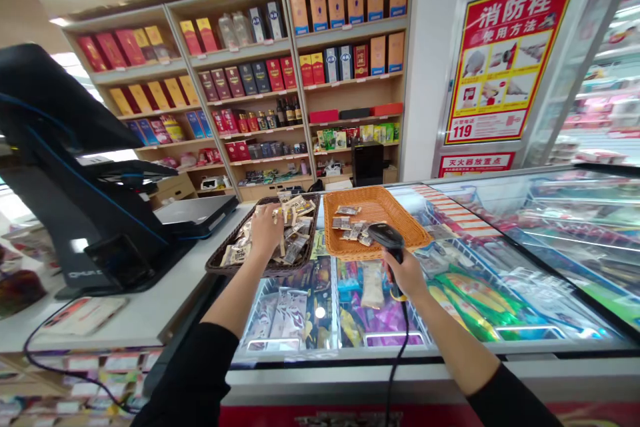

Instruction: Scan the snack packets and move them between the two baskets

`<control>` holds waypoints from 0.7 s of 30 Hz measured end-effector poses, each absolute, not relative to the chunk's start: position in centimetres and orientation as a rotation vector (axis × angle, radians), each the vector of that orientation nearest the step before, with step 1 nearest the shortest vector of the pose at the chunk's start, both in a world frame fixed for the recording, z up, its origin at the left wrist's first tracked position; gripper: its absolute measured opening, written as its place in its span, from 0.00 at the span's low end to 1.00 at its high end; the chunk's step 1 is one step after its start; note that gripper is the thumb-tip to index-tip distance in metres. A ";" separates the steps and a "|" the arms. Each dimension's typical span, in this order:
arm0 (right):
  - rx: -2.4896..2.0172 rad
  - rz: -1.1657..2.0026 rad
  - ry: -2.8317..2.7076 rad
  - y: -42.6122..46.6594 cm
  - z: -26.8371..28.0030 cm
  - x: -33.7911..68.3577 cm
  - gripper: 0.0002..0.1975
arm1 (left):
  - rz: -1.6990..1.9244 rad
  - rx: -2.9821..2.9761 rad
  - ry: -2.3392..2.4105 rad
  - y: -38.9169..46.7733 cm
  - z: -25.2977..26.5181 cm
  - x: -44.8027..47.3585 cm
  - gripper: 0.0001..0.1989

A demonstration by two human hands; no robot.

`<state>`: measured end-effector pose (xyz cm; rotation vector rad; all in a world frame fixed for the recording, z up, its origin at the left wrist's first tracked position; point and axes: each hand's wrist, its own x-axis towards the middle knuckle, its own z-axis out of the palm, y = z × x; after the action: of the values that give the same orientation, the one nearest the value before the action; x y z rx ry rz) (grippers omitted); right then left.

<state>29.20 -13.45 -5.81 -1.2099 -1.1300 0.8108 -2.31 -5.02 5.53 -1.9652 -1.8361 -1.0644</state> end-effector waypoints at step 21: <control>-1.300 0.662 -0.946 -11.8 -5.4 30.7 0.17 | -0.926 -2.777 -2.064 5.7 -2.4 17.9 0.20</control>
<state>30.67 -11.84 -5.38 -1.3002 -0.9458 0.6617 17.92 5.72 -2.38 -2.7769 -2.0641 -0.9263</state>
